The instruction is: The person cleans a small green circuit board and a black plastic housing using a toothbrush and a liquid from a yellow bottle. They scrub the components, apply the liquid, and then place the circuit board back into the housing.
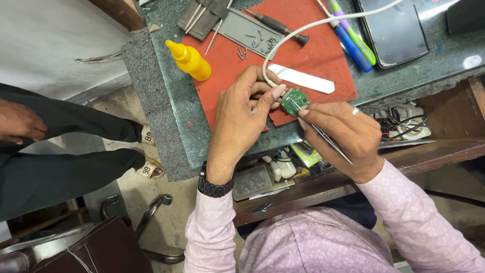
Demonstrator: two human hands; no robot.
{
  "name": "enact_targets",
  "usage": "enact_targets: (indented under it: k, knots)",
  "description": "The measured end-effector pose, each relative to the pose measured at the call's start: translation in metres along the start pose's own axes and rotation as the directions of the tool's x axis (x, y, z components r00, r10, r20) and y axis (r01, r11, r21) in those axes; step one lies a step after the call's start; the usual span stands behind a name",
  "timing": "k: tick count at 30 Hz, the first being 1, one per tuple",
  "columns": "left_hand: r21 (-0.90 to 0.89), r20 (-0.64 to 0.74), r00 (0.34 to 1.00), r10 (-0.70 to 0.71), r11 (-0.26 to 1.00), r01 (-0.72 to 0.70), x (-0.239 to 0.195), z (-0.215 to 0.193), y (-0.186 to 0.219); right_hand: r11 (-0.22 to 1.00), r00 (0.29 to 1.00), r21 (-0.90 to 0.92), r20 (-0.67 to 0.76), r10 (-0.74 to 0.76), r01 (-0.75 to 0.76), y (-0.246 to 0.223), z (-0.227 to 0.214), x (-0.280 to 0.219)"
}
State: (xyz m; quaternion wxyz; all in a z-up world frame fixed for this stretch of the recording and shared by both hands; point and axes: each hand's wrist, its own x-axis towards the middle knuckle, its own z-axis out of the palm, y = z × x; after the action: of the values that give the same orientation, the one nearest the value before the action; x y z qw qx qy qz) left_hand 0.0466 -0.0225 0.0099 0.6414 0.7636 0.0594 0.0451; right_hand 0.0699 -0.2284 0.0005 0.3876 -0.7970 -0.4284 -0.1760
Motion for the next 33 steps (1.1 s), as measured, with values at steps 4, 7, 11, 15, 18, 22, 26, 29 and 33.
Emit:
enact_targets:
  k: [4,7,11,15,18,22,26,29,33]
  knots:
    - [0.009,-0.005,1.0,0.012,1.0,-0.012,-0.002,0.001,-0.003,1.0,1.0,-0.017,0.0,-0.001,0.001,-0.002,0.001,-0.003]
    - [0.021,-0.01,1.0,0.027,0.999,-0.027,-0.003,0.001,-0.003,1.0,1.0,-0.016,-0.004,-0.005,0.005,-0.002,0.0,-0.004]
    - [0.0,-0.006,0.999,0.047,0.999,-0.047,-0.004,0.002,-0.005,1.0,1.0,-0.013,-0.013,-0.017,0.016,-0.004,0.0,-0.005]
    - [0.001,-0.006,0.998,0.06,0.998,-0.06,-0.004,0.002,-0.008,1.0,0.999,-0.007,-0.037,-0.03,0.029,-0.005,-0.001,-0.007]
    - [-0.033,0.0,0.996,0.084,0.996,-0.084,-0.005,0.003,-0.01,0.999,0.999,-0.016,-0.031,-0.033,0.033,-0.007,-0.002,-0.009]
    - [-0.05,-0.002,0.996,0.088,0.995,-0.088,-0.005,0.003,-0.012,0.997,0.997,-0.043,-0.039,-0.062,0.06,-0.009,-0.004,-0.009]
    - [-0.073,0.001,0.994,0.107,0.992,-0.107,-0.005,0.004,-0.014,0.996,0.995,-0.05,-0.05,-0.081,0.078,-0.013,-0.006,-0.009]
    - [-0.087,0.008,0.994,0.105,0.991,-0.104,-0.004,0.005,-0.012,0.996,0.994,-0.036,-0.065,-0.084,0.082,-0.013,-0.01,-0.006]
    - [-0.058,0.007,0.995,0.1,0.993,-0.1,-0.004,0.006,-0.014,0.996,0.992,0.003,-0.089,-0.086,0.087,-0.014,-0.01,-0.008]
